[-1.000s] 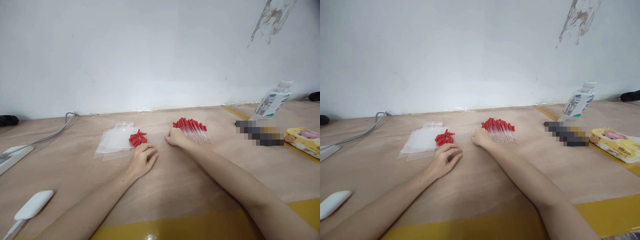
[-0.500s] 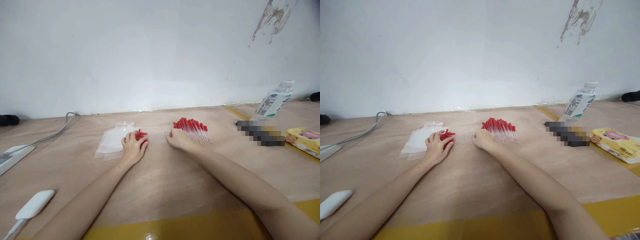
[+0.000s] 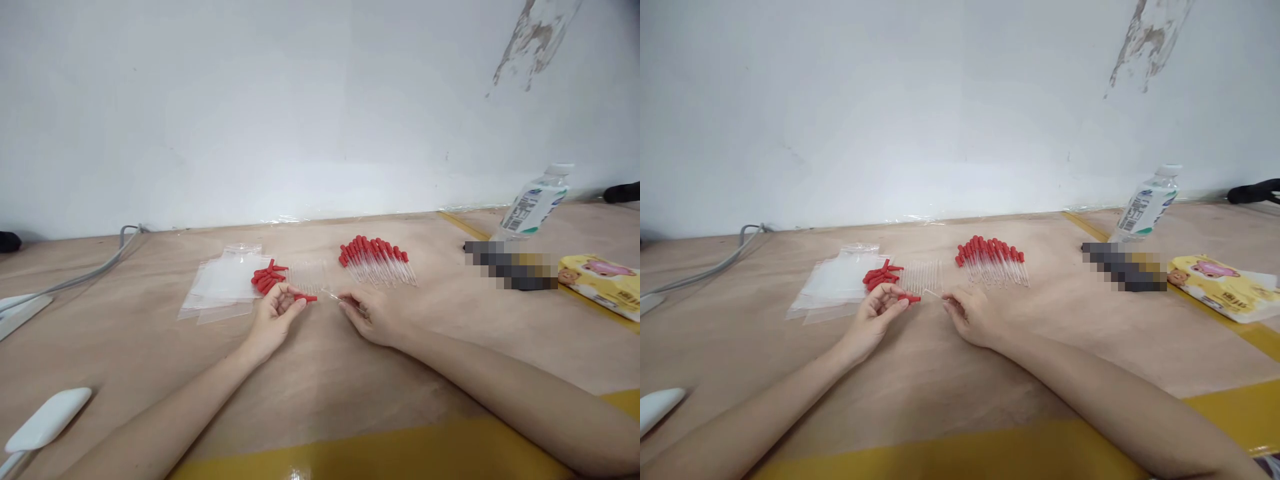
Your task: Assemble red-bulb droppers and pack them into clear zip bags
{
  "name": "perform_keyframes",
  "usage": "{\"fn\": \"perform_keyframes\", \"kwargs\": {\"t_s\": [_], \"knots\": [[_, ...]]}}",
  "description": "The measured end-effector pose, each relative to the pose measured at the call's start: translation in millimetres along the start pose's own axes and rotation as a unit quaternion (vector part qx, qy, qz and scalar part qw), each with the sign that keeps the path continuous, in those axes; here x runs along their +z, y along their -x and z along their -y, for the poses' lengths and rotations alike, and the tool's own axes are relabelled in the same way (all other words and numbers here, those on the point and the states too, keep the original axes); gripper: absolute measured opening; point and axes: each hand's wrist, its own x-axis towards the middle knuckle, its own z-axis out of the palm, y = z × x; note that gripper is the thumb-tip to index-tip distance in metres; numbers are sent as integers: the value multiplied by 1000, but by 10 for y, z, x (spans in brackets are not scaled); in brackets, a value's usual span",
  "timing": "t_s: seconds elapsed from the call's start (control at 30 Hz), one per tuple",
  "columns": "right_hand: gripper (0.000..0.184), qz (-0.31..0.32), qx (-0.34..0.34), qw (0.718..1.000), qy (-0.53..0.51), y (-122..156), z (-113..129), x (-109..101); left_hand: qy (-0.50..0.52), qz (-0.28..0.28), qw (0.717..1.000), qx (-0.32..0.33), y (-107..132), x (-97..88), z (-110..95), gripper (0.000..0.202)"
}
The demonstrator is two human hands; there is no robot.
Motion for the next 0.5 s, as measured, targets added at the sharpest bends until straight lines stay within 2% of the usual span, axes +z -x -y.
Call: {"fn": "perform_keyframes", "kwargs": {"t_s": [0.17, 0.5], "knots": [[17, 1, -21, 1000, 5, 7, 41, 10, 62, 13, 997, -50, 35, 37, -5, 27], [15, 2, -37, 999, 9, 10, 66, 0, 104, 7, 992, -67, 24, 39, 9, 28]]}}
